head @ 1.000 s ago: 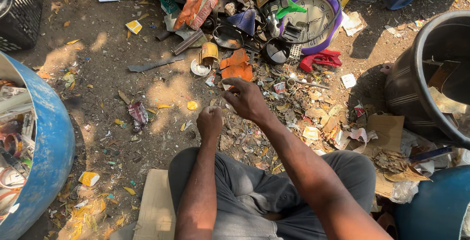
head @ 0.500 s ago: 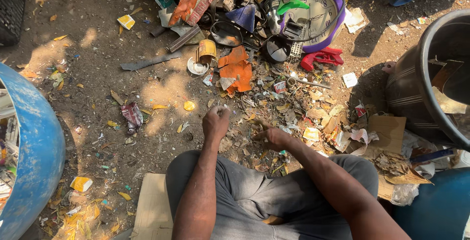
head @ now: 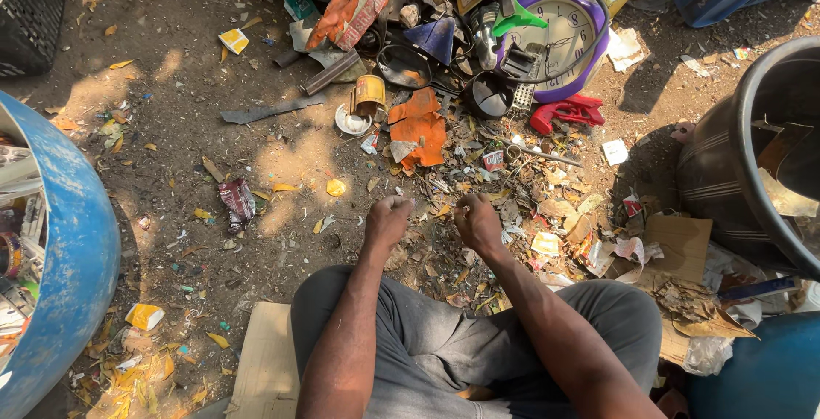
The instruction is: The person sits on the ground and sorts through a pile of mixed waste, picking up items such as a clock, wires, metal parts, and plastic pieces. They place selected items into a nearby blue barrel and discard others back onto the pile.
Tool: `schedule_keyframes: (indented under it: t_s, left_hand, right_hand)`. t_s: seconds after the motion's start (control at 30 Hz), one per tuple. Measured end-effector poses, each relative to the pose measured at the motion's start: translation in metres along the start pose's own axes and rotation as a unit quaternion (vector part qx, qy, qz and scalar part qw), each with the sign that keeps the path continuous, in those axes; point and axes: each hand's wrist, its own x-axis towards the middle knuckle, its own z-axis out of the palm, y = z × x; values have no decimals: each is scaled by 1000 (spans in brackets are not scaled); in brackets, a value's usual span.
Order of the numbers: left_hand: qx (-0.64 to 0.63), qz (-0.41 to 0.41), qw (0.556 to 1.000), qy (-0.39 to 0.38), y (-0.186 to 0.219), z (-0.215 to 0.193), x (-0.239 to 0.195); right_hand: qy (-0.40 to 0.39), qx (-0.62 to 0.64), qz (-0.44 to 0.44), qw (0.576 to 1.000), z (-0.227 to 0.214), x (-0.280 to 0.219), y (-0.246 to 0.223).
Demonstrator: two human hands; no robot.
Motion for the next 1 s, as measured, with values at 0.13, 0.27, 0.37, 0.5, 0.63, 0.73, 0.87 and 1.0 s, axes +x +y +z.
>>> schedule_keyframes:
  t_s: [0.13, 0.27, 0.37, 0.5, 0.63, 0.73, 0.87, 1.0]
  left_hand:
    - [-187, -70, 976, -87, 14, 0, -1]
    - [-254, -144, 953, -77, 8, -2, -10]
    - [-220, -101, 970, 6, 3, -7, 0]
    - [-165, -75, 982, 53, -16, -1, 16]
    - [-202, -36, 976, 66, -27, 7, 32]
    - [31, 89, 984, 154, -28, 10, 33]
    - [82, -1, 989, 127, -22, 7, 27]
    - [86, -3, 986, 140, -13, -7, 24]
  right_hand:
    - [-139, 190, 75, 969, -21, 9, -19]
    - [-33, 85, -30, 995, 10, 36, -15]
    - [18, -188, -77, 979, 35, 72, 6]
    - [-15, -80, 19, 997, 52, 74, 46]
    - [-30, 417, 238, 877, 36, 54, 68]
    - [-51, 491, 218, 842, 30, 48, 57]
    - [-101, 28, 71, 992, 51, 67, 11]
    - [-120, -14, 117, 986, 59, 76, -23]
